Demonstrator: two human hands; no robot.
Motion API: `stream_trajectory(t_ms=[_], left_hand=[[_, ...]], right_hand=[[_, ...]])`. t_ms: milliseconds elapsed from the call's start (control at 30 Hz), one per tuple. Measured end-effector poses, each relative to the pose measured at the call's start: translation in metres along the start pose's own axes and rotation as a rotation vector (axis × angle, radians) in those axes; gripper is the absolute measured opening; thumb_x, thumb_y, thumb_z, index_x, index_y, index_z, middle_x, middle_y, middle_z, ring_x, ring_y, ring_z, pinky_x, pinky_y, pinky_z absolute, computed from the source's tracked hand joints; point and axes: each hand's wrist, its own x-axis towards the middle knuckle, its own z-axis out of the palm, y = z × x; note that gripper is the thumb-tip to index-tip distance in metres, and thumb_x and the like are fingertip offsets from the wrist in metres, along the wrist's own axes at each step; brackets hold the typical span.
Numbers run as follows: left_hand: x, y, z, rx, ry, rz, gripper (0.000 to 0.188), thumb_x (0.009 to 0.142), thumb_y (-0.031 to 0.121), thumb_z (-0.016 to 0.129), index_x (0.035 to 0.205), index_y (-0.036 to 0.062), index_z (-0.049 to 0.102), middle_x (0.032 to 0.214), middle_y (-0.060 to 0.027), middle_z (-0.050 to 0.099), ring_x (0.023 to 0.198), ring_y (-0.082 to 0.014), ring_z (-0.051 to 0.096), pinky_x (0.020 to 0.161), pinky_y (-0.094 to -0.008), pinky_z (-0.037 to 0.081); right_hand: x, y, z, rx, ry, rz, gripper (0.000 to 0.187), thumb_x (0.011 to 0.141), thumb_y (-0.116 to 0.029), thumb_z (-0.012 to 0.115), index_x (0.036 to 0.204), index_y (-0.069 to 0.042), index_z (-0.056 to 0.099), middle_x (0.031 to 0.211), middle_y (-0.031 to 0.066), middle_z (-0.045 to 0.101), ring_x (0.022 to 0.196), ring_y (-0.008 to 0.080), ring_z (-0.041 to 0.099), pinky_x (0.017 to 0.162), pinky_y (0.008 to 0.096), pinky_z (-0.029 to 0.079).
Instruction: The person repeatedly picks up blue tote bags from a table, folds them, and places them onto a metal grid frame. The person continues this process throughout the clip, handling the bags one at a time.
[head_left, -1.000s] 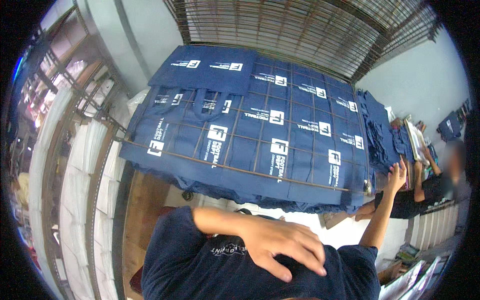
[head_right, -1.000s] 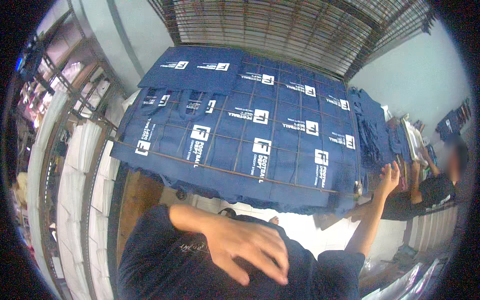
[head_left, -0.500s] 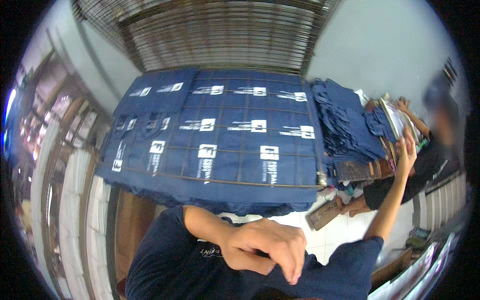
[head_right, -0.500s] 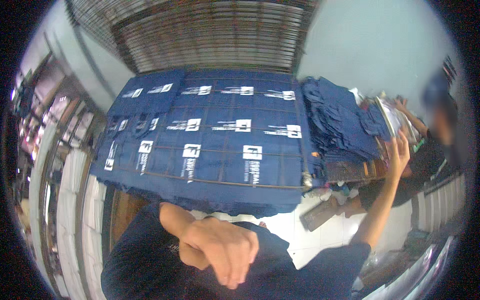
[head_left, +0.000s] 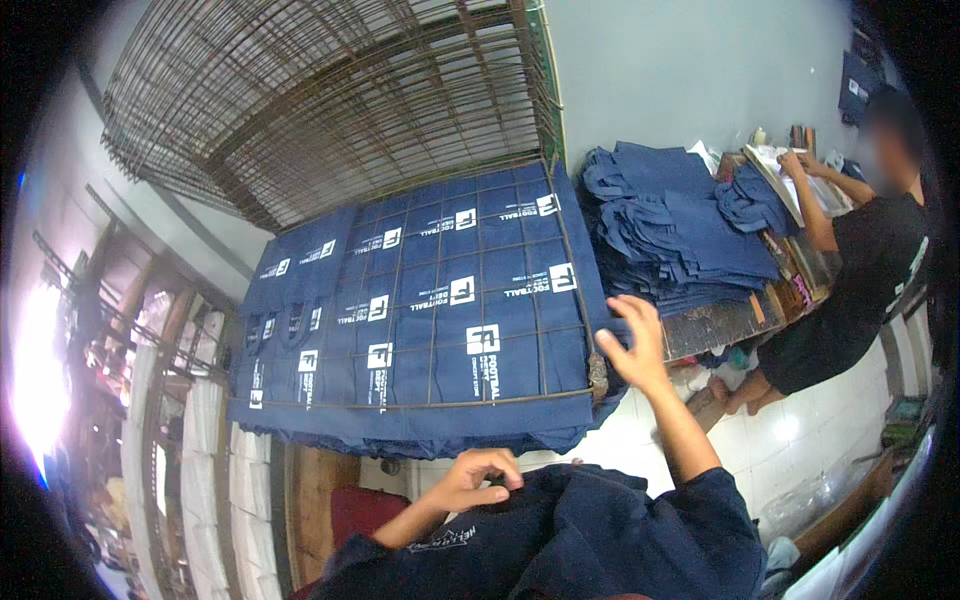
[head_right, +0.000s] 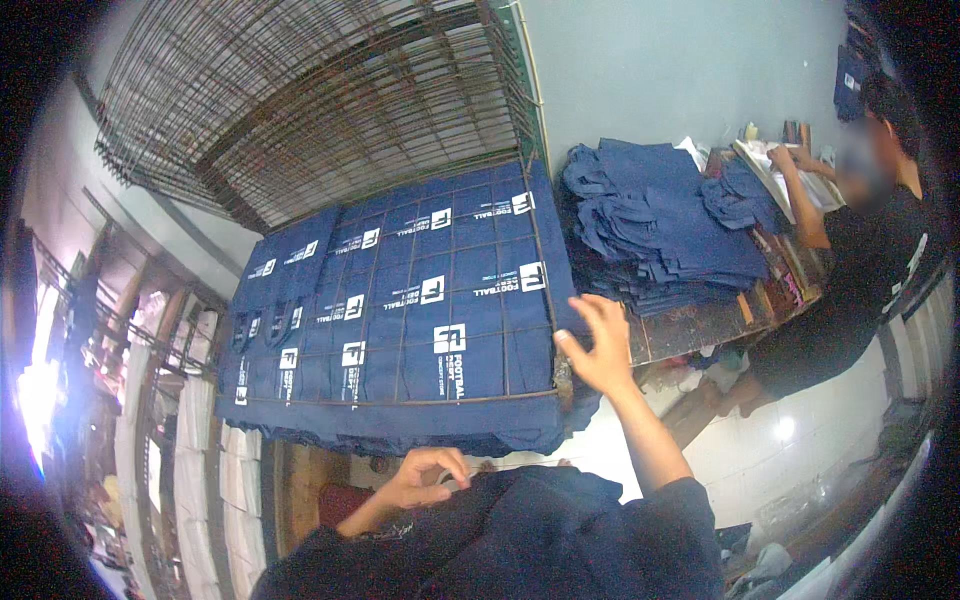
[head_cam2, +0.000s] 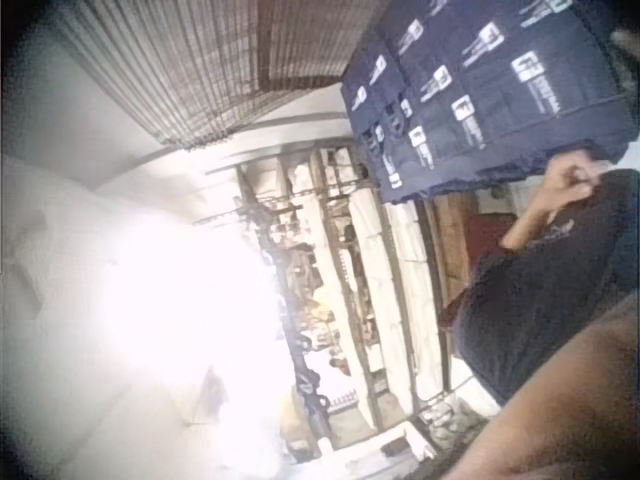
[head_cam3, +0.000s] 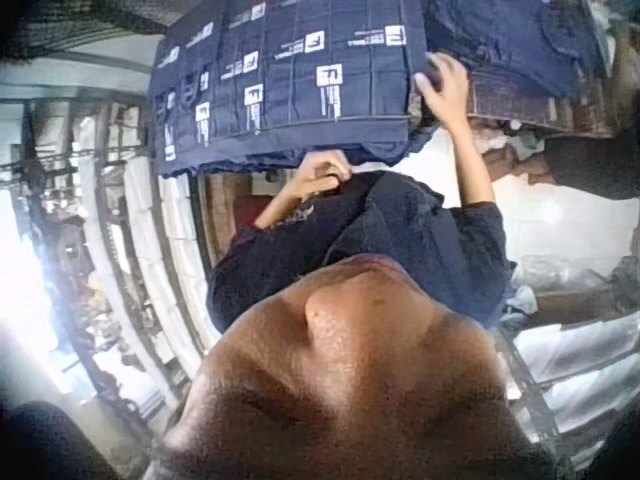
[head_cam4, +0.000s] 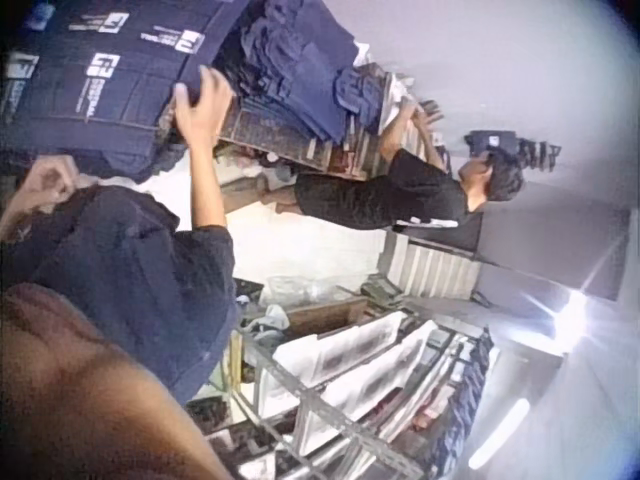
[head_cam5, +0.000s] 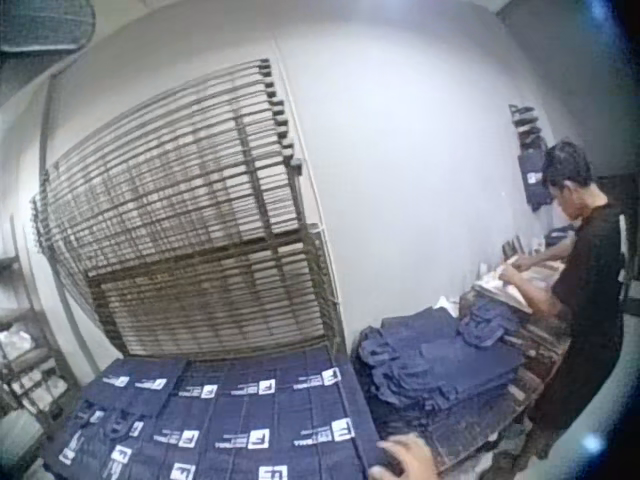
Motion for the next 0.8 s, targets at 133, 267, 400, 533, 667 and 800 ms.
stream_trajectory(t_ms=[133, 267, 400, 533, 667, 800], left_hand=[[-0.097, -0.082, -0.02, -0.016, 0.592, -0.22, 0.006, 0.084, 0.008, 0.061, 0.084, 0.0028, 0.057, 0.072, -0.0034, 0.055, 0.069, -0.0105, 0.052, 0.06, -0.0247, 0.04], [-0.172, -0.164, -0.03, 0.447, 0.921, -0.674, 0.014, 0.086, 0.013, 0.061, 0.089, -0.0005, 0.058, 0.065, -0.0044, 0.057, 0.061, -0.0114, 0.055, 0.054, -0.0253, 0.043], [-0.267, -0.254, -0.009, 0.489, 1.003, -1.0, 0.017, 0.086, 0.015, 0.06, 0.092, -0.0009, 0.057, 0.067, -0.0057, 0.059, 0.061, -0.0118, 0.055, 0.055, -0.0254, 0.043], [-0.312, -0.299, 0.003, 0.396, 1.038, -1.165, 0.019, 0.087, 0.016, 0.06, 0.095, -0.0014, 0.057, 0.069, -0.0069, 0.06, 0.061, -0.0122, 0.056, 0.056, -0.0255, 0.044], [-0.318, -0.318, -0.008, 0.346, 1.055, -1.11, 0.022, 0.088, 0.017, 0.059, 0.098, -0.0018, 0.057, 0.071, -0.0081, 0.062, 0.062, -0.0126, 0.057, 0.057, -0.0257, 0.045], [-0.301, -0.331, -0.044, 0.311, 1.074, -0.861, 0.025, 0.088, 0.019, 0.058, 0.101, -0.0023, 0.057, 0.073, -0.0093, 0.063, 0.062, -0.013, 0.058, 0.058, -0.0258, 0.046]], right_hand=[[-0.005, -0.027, 0.024, -0.026, -0.212, -0.121, 0.053, 0.077, -0.041, 0.063, 0.12, -0.012, 0.054, 0.128, 0.0179, 0.042, 0.123, 0.0369, 0.034, 0.099, 0.0491, 0.026], [-0.004, -0.024, 0.043, -0.081, -0.334, -0.178, 0.054, 0.081, -0.045, 0.057, 0.125, -0.014, 0.051, 0.133, 0.0184, 0.037, 0.128, 0.0363, 0.027, 0.103, 0.0523, 0.02], [-0.005, -0.025, 0.049, -0.08, -0.392, -0.234, 0.052, 0.083, -0.046, 0.054, 0.123, -0.012, 0.052, 0.133, 0.0182, 0.037, 0.13, 0.0361, 0.024, 0.104, 0.0546, 0.019], [-0.006, -0.019, 0.048, -0.124, -0.422, -0.252, 0.051, 0.082, -0.046, 0.055, 0.119, -0.01, 0.056, 0.133, 0.0184, 0.038, 0.13, 0.0361, 0.025, 0.104, 0.0548, 0.019], [-0.008, -0.018, 0.05, -0.098, -0.394, -0.243, 0.05, 0.08, -0.045, 0.057, 0.115, -0.009, 0.058, 0.131, 0.0185, 0.039, 0.128, 0.0359, 0.027, 0.103, 0.0547, 0.02], [-0.008, -0.016, 0.049, -0.018, -0.295, -0.23, 0.047, 0.078, -0.042, 0.062, 0.111, -0.01, 0.06, 0.128, 0.0168, 0.043, 0.126, 0.0347, 0.031, 0.101, 0.0525, 0.023]])
